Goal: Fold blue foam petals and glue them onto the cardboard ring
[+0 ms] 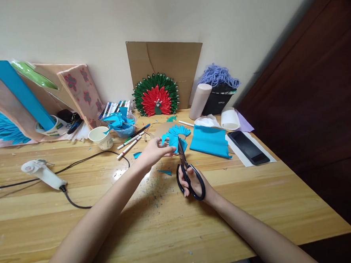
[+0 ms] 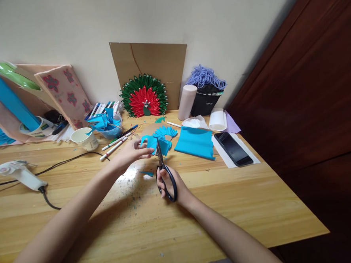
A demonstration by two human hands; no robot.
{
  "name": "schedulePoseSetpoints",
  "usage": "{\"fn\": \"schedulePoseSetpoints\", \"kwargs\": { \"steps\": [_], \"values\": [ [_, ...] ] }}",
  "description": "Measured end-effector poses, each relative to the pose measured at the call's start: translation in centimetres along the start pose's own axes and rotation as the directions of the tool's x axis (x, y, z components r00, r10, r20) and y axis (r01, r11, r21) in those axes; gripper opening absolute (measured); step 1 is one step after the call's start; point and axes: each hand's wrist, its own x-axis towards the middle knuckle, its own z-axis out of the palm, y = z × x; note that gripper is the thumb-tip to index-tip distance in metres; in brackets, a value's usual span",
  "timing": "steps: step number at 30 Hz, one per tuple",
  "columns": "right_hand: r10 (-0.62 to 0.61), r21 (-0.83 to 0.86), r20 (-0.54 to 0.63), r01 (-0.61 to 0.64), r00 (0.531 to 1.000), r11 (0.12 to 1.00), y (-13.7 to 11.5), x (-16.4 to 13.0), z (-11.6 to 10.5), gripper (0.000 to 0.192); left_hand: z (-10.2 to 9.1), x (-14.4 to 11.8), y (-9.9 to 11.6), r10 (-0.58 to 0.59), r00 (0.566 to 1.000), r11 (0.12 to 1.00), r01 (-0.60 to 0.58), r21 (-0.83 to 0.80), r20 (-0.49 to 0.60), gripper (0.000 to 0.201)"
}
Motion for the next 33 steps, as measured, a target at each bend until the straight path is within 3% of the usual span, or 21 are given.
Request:
{"fn": "schedulePoseSetpoints", "kwargs": {
  "steps": [6, 17, 22, 33],
  "values": [
    [-0.044, -0.089, -0.036, 0.040, 0.998, 0.995, -0.3, -0.2, 0.1, 0.063, -0.2, -0.1, 0.4, 0.006, 0.999, 1.000, -0.005, 0.024, -0.036, 0.037],
    [0.008, -0.273, 0.072, 0.013, 0.997, 0.962, -1.5, -1.1, 1.3, 0.066, -1.1, 0.2, 0.9, 0.174, 0.964, 0.985, -0.173, 0.025, -0.200, 0.034],
    [-0.010, -0.238, 0.121, 0.038, 0.993, 0.970, -0.7, -1.1, 0.9, 0.072, -0.7, 0.3, 0.6, 0.180, 0.964, 0.984, -0.178, 0.025, -0.197, 0.034],
    [-0.026, -0.139, 0.094, 0.039, 0.995, 0.990, -0.4, -0.9, 0.7, 0.071, -0.3, 0.1, 0.1, 0.191, 0.968, 0.981, -0.192, 0.011, -0.162, 0.036]
  ]
}}
